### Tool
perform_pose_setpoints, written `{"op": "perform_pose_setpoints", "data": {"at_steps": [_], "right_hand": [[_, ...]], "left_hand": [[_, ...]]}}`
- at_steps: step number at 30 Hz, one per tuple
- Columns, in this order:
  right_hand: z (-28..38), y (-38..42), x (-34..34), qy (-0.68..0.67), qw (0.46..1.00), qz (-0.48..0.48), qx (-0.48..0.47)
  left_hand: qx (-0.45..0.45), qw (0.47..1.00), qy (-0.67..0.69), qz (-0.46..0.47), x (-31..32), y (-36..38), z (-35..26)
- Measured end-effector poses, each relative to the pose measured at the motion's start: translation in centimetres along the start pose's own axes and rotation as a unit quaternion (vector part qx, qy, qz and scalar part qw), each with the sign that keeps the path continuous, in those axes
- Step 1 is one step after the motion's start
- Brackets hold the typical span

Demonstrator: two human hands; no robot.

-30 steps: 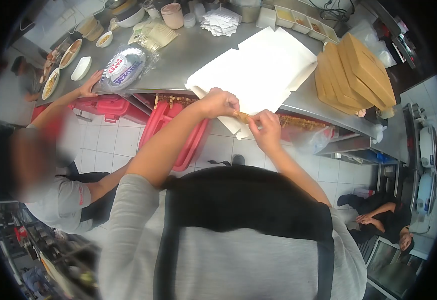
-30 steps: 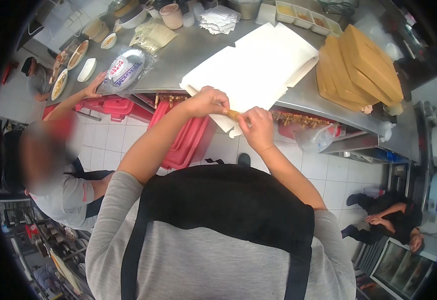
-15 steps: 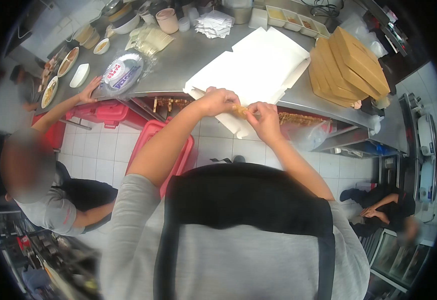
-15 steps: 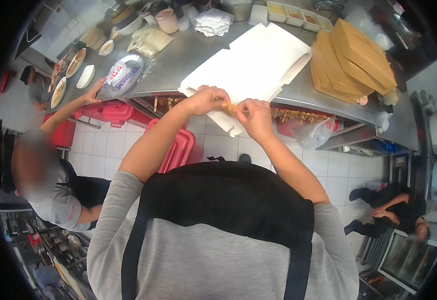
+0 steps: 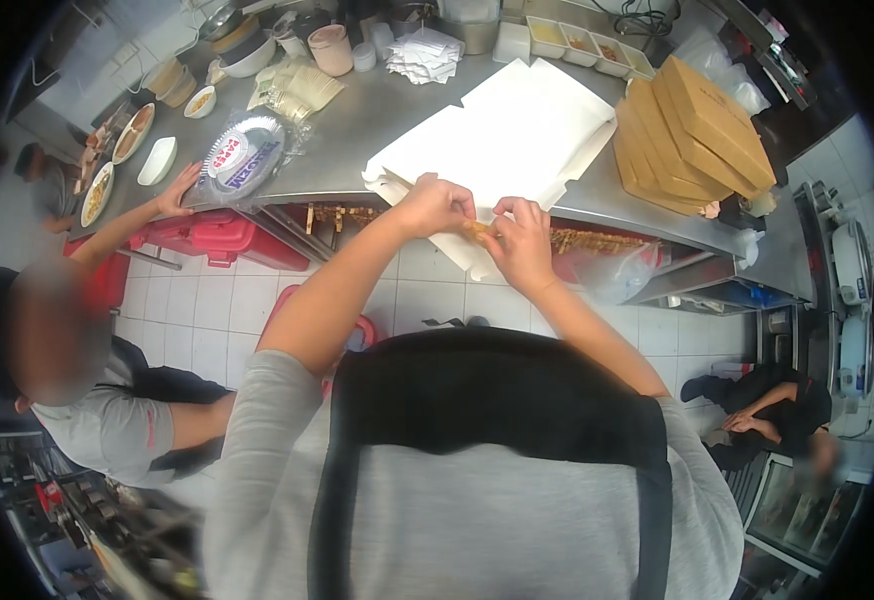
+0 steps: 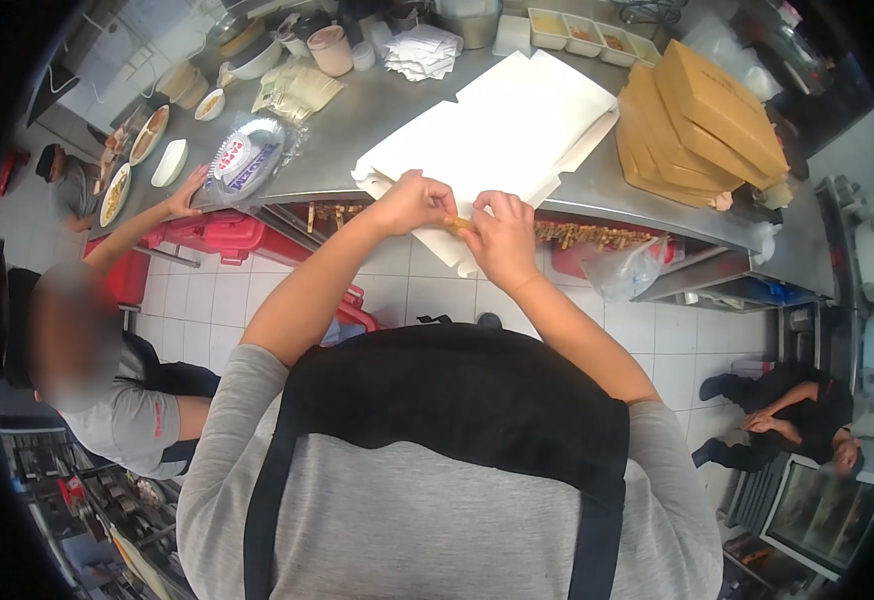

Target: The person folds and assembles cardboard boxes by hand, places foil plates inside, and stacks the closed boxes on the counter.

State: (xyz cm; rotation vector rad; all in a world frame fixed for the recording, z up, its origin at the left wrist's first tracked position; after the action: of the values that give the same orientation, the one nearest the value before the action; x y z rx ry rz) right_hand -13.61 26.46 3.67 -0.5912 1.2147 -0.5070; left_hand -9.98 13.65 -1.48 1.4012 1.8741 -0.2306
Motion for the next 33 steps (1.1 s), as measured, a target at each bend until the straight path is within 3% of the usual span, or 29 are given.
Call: {"op": "perform_pose_setpoints", "data": {"at_steps": [2, 8, 14, 15, 18, 20, 23, 26, 29, 33], "right_hand": [[0.2, -0.3, 0.2, 0.009, 1.0, 0.015, 0.001], [-0.1, -0.5, 1.7, 0.002, 1.0, 0.019, 0.008], [-1.0, -1.0, -0.3, -0.048, 0.997, 0.04, 0.034], [-1.3, -1.4, 0.4, -0.058, 0.993, 0.092, 0.048], [-3.3, -4.7, -0.9, -0.013, 0.996, 0.093, 0.005], [-6.2, -7.7, -4.7, -0.131, 0.974, 0.045, 0.181], [-7.1, -14.5, -12.3, -0.167, 0.977, -0.065, 0.118], [-2.3, -19.8, -20.4, -0.205, 0.972, -0.103, 0.048], [2.1, -22.3, -26.2, -0.218, 0.963, -0.149, -0.048], [1.0, -23.9, -30.7, -0.316, 0.928, -0.17, -0.097]], "left_hand": [[0.067, 0.991, -0.1, -0.065, -0.6, 0.8, -2.0], [0.139, 0.955, -0.211, -0.155, -0.1, 2.1, -3.9], [0.16, 0.959, -0.15, -0.178, -1.9, 3.6, -4.0], [0.193, 0.943, -0.125, -0.241, -3.2, 4.4, -4.9], [0.297, 0.851, -0.077, -0.427, -8.1, 8.4, -7.6], [0.265, 0.833, -0.074, -0.479, -9.4, 10.8, -7.1], [0.283, 0.899, -0.19, -0.276, -2.6, 9.3, -5.1], [0.215, 0.902, -0.326, -0.183, 3.1, 7.8, -2.0], [0.081, 0.898, -0.407, -0.146, 3.7, 3.3, 5.5], [-0.04, 0.937, -0.319, -0.14, -0.9, 1.9, 7.7]]}}
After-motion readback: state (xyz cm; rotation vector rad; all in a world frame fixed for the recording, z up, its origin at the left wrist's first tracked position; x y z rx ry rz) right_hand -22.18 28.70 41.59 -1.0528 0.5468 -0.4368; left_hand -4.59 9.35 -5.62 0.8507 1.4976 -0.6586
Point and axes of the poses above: each hand's wrist, its own y-axis away from the middle knuckle, its own x-axis out of the palm, z = x × y, the point moved 10 cm from there along -y, towards the middle knuckle, and after that the axes turned 12 degrees about -x, right-handed, at the moved point
